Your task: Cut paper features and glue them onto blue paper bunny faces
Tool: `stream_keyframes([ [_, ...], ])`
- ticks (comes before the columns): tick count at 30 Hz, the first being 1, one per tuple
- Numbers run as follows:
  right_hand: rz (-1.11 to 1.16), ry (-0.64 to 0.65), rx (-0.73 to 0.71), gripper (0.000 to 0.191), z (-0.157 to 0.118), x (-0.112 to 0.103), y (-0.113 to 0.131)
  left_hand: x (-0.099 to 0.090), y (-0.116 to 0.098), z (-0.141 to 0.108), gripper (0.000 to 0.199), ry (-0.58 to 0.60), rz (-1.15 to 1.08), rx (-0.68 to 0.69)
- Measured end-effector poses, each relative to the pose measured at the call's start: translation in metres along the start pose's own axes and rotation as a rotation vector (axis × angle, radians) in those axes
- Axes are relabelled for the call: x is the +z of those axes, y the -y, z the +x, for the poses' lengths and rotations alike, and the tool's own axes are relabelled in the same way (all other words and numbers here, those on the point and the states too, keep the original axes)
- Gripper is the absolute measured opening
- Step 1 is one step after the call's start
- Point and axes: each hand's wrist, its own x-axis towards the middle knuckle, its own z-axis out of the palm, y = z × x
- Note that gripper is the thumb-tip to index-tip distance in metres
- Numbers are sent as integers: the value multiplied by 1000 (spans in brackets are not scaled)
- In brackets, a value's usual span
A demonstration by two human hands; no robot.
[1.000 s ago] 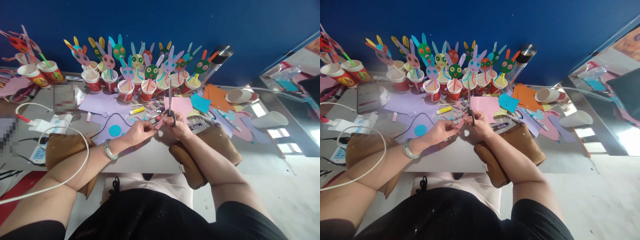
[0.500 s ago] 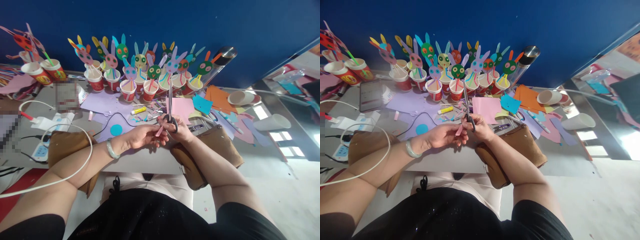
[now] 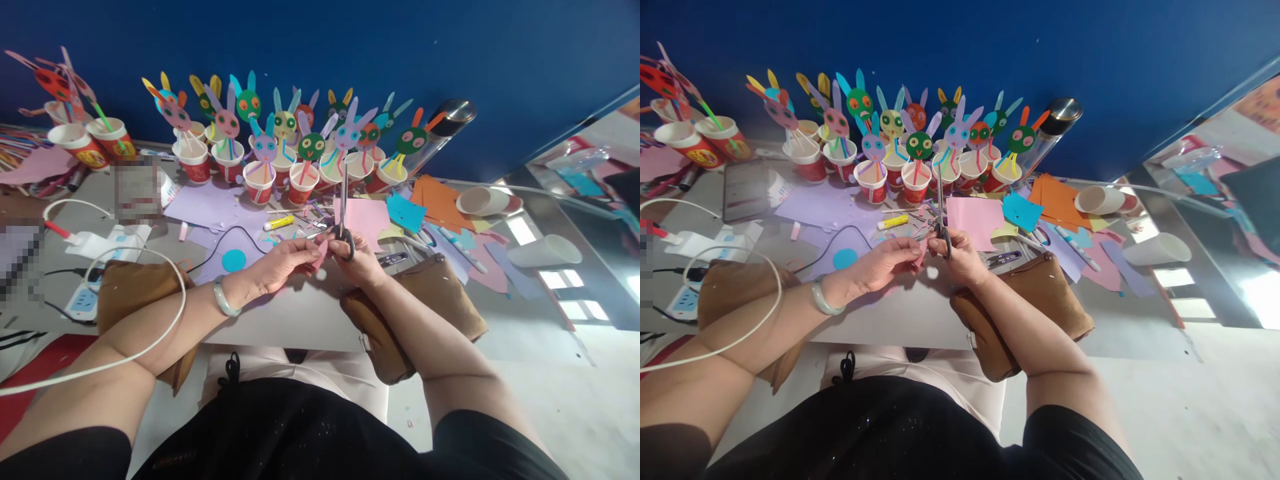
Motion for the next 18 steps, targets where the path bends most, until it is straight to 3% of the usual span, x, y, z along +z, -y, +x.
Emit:
stream_keyframes([
  [2, -61, -39, -10, 38, 1, 2, 2, -2, 1, 3, 32, -126, 26, 63],
  [5, -147, -38, -3, 41, -1, 8, 8, -4, 4, 5, 31, -213, 64, 119],
  [13, -272, -26, -86, 41, -5, 16, 6, -2, 6, 3, 25, -299, 235, 277],
  [18, -279, -44, -100, 39, -4, 16, 3, -1, 5, 2, 22, -287, 297, 350],
])
